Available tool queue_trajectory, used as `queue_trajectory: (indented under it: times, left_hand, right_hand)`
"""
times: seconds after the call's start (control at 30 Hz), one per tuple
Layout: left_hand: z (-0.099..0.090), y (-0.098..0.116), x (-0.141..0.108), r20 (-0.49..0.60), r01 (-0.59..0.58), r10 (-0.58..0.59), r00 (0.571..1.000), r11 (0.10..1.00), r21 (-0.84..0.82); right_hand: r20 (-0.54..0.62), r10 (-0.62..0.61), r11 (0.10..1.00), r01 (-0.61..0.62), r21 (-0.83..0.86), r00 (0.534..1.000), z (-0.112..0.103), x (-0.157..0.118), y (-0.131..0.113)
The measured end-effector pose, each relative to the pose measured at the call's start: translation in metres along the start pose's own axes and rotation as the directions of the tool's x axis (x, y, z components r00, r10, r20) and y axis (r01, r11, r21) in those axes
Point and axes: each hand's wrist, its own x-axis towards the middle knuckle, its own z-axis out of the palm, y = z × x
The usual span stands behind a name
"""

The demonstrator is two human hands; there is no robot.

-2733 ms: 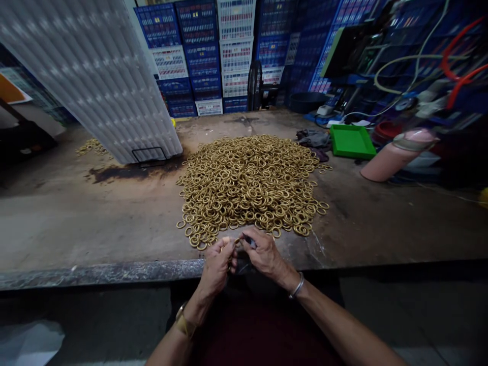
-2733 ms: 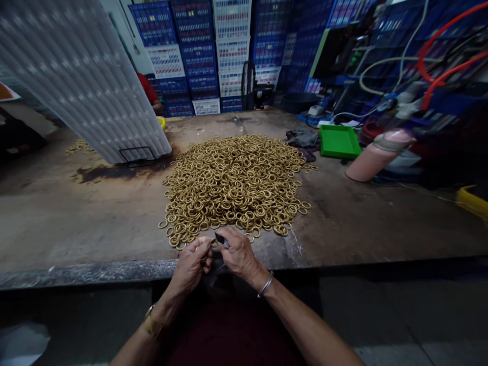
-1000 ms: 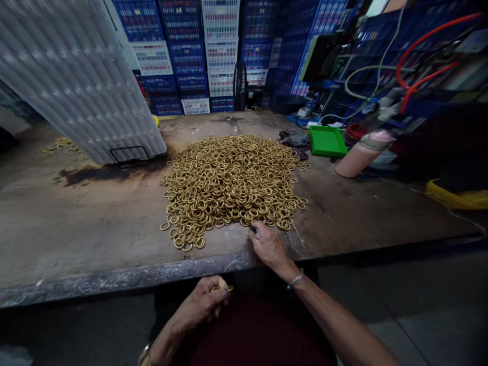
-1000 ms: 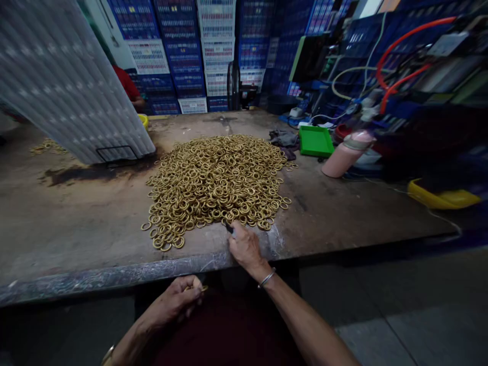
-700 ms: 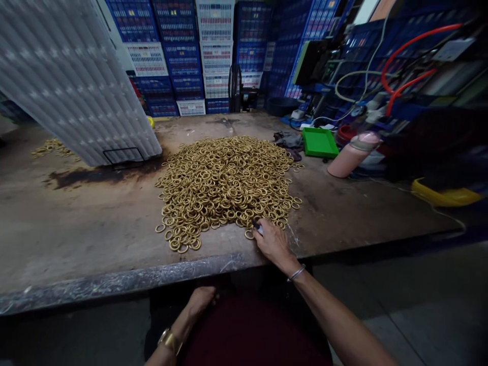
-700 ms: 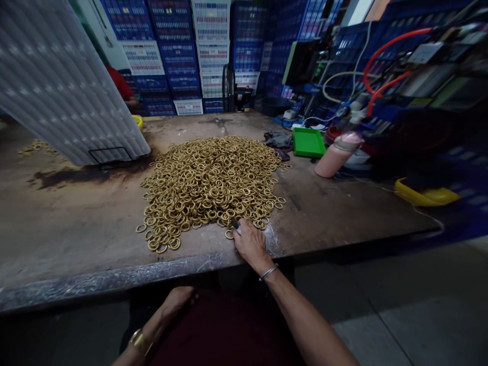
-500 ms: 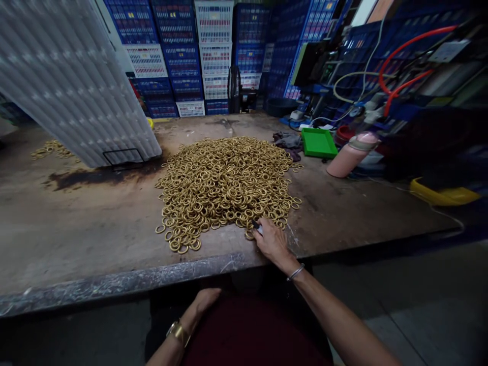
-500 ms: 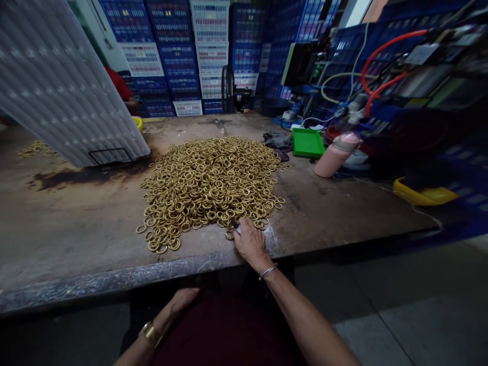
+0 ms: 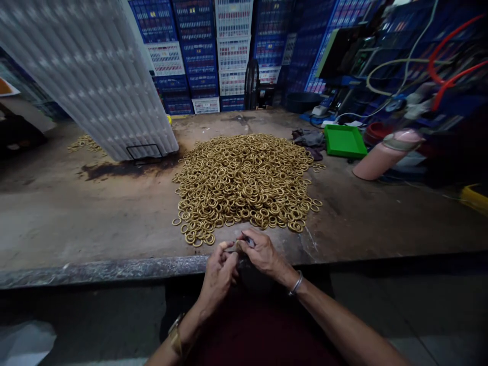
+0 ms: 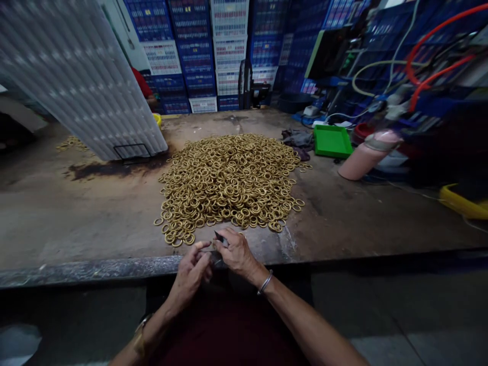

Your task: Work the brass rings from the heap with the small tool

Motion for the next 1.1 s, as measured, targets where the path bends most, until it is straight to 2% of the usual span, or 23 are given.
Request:
queue_trajectory:
  times: [0.17, 0.3, 0.4, 0.5, 0.57, 0.6, 0.67, 0.73, 0.8, 0.87, 1.0, 1.1]
  left_hand:
    - [-0.001, -0.001, 0.015, -0.039, -0.002, -0.001, 0.999, 0.997, -0.078]
    - [0.0, -0.007, 0.017, -0.112, -0.105, 0.1, 0.989, 0.994, -0.038]
    - [-0.001, -0.015, 0.021, -0.178, -0.226, 0.237, 0.955, 0.971, 0.083]
    - [-0.003, -0.021, 0.024, -0.188, -0.338, 0.379, 0.906, 0.916, 0.216]
    - [-0.004, -0.02, 0.024, -0.172, -0.354, 0.398, 0.901, 0.905, 0.237]
    - [-0.004, -0.018, 0.024, -0.159, -0.336, 0.373, 0.914, 0.917, 0.215]
    - [-0.005, -0.014, 0.022, -0.12, -0.265, 0.281, 0.952, 0.955, 0.131]
    - [-0.006, -0.009, 0.021, -0.071, -0.177, 0.179, 0.981, 0.983, 0.04]
    - [-0.008, -0.006, 0.02, -0.029, -0.096, 0.095, 0.995, 0.995, -0.03]
    - [-0.009, -0.005, 0.019, 0.005, -0.035, 0.036, 0.999, 0.996, -0.085]
    - [-0.01, -0.007, 0.018, 0.026, 0.001, 0.003, 1.0, 0.985, -0.171]
    - [-0.009, -0.008, 0.018, 0.019, 0.007, -0.003, 1.0, 0.974, -0.225]
  right_hand:
    - [0.035, 0.032, 0.993, -0.036, 0.11, 0.999, 0.009, 0.005, -0.011]
    - [0.08, 0.213, 0.942, -0.226, 0.249, 0.974, 0.012, 0.008, -0.01]
    - [0.157, 0.387, 0.84, -0.417, 0.348, 0.909, 0.012, 0.009, -0.009]
    - [0.347, 0.482, 0.668, -0.594, 0.449, 0.805, 0.011, 0.008, -0.009]
    - [0.445, 0.498, 0.554, -0.667, 0.498, 0.745, 0.01, 0.008, -0.009]
    - [0.461, 0.502, 0.518, -0.681, 0.518, 0.732, 0.01, 0.009, -0.008]
    - [0.429, 0.511, 0.513, -0.665, 0.543, 0.745, 0.011, 0.01, -0.008]
    - [0.36, 0.504, 0.571, -0.615, 0.543, 0.785, 0.012, 0.012, -0.008]
    - [0.299, 0.482, 0.637, -0.564, 0.526, 0.824, 0.013, 0.014, -0.009]
    - [0.269, 0.466, 0.676, -0.535, 0.506, 0.843, 0.014, 0.015, -0.01]
    - [0.25, 0.455, 0.732, -0.519, 0.441, 0.855, 0.013, 0.015, -0.01]
    - [0.185, 0.452, 0.799, -0.488, 0.35, 0.873, 0.013, 0.015, -0.007]
